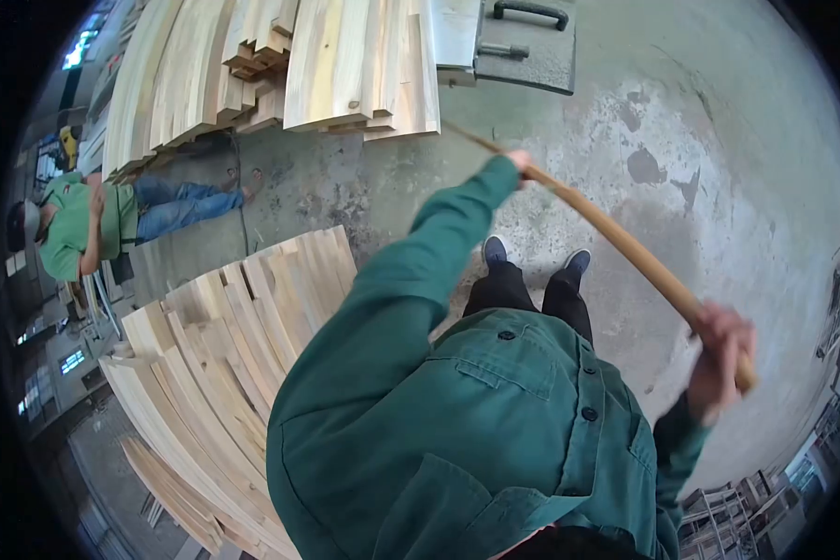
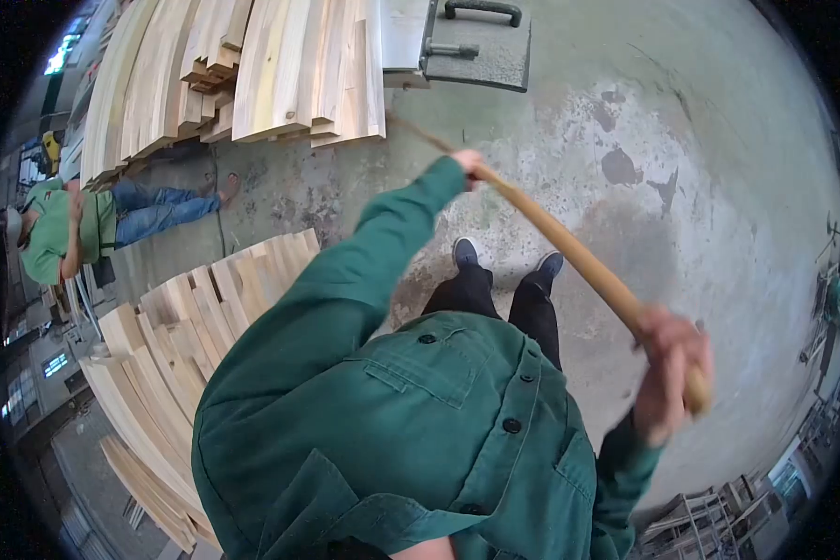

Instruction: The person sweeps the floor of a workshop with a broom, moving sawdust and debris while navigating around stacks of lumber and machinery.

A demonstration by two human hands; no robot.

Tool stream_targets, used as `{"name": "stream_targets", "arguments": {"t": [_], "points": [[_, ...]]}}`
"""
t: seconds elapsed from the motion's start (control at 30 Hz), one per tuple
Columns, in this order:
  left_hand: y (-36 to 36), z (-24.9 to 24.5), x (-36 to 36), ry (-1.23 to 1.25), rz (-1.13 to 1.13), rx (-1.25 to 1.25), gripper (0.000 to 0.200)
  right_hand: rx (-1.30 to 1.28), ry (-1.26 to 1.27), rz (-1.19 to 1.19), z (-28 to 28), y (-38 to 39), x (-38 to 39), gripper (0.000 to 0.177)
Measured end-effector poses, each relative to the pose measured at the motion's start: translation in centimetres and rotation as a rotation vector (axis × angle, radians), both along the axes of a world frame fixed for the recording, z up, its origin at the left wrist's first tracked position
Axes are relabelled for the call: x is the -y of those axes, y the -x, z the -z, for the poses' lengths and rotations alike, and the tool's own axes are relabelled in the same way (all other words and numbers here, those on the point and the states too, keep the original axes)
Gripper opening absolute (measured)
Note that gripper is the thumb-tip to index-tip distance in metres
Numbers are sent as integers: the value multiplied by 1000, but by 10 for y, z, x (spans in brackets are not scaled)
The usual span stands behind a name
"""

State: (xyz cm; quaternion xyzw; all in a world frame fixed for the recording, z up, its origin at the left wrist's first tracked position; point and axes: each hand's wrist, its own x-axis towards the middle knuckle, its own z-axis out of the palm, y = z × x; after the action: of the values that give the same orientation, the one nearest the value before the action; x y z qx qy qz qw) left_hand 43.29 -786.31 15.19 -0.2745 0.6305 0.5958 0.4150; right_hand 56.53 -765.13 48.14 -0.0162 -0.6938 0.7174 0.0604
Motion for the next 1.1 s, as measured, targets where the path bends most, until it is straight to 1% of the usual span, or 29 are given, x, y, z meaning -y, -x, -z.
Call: {"name": "stream_targets", "arguments": {"t": [0.03, 0.07, 0.1, 0.13, 0.17, 0.2, 0.23, 0.27, 0.33, 0.37, 0.4, 0.47, 0.53, 0.57, 0.6, 0.63, 0.67, 0.7, 0.73, 0.77, 0.8, 0.83, 0.87, 0.9, 0.93, 0.97, 1.0, 1.07, 1.1], "points": [[2, -16, -30, -36, 74, -83, 27, -46, -119, 40, -12, -14, -10, 13], [5, -16, -61, -151, 61, -142, 26, -65, -92, 60, -28, -23, -17, 15], [6, -31, -87, -188, 62, -99, 25, -86, -168, 160, -40, -32, -19, 17], [9, -44, -107, -244, 54, -56, 23, -88, -240, 138, -55, -41, -18, 18], [12, -52, -123, -367, 51, 29, 21, -136, -333, 153, -64, -52, -18, 17], [12, -73, -126, -375, 46, 17, 21, -187, -421, 164, -72, -62, -18, 17], [2, -99, -129, -420, -2, -28, 21, -305, -555, 135, -82, -71, -15, 17], [-10, -124, -129, -461, -51, -74, 20, -478, -517, 79, -95, -77, -25, 14], [-39, -163, -130, -560, -195, -53, 17, -815, -434, -73, -121, -88, -45, 14], [-58, -184, -130, -582, -254, -9, 16, -796, -405, -232, -144, -90, -41, 14], [-79, -203, -126, -603, -315, 38, 14, -733, -401, -304, -155, -89, -31, 14], [-119, -223, -101, -674, -349, 73, 12, -691, -374, -381, -173, -94, -33, 13], [-145, -224, -68, -627, -458, 149, 11, -685, -343, -390, -165, -91, -46, 13], [-148, -225, -48, -505, -528, 167, 12, -675, -341, -372, -146, -85, -55, 13], [-151, -202, -29, -494, -634, 174, 12, -653, -374, -318, -120, -81, -64, 13], [-152, -163, -10, -437, -747, 158, 12, -556, -541, -153, -86, -80, -71, 13], [-147, -122, 18, -428, -795, 237, 13, -392, -684, -6, -50, -67, -60, 14], [-139, -87, 48, -405, -663, 266, 16, -220, -654, 32, -22, -50, -36, 14], [-131, -57, 75, -280, -624, 257, 17, -61, -478, -48, -2, -35, -11, 14], [-128, -39, 90, -154, -586, 253, 18, -18, -179, -208, 7, -23, 9, 13], [-124, -37, 88, -153, -588, 256, 18, 21, 123, -365, 11, -13, 29, 11], [-114, -35, 81, -153, -392, 145, 19, 16, 122, -370, 4, -12, 27, 11], [-106, -35, 72, -149, -197, 39, 21, -49, -14, -286, -11, -15, 21, 13], [-98, -44, 45, -186, -249, 28, 24, -96, -151, -202, -27, -23, 13, 15], [-89, -68, 13, -260, -309, 15, 28, -93, -89, -151, -38, -31, -1, 17], [-78, -56, -11, -329, -205, -23, 30, -183, -209, -151, -50, -41, -12, 19], [-67, -68, -32, -363, -138, 10, 30, -225, -346, -147, -65, -51, -21, 23], [-56, -98, -64, -556, -251, 18, 24, -471, -180, -178, -84, -72, -39, 14], [-59, -116, -75, -634, -257, 4, 22, -781, -257, -290, -100, -67, -43, 14]]}}
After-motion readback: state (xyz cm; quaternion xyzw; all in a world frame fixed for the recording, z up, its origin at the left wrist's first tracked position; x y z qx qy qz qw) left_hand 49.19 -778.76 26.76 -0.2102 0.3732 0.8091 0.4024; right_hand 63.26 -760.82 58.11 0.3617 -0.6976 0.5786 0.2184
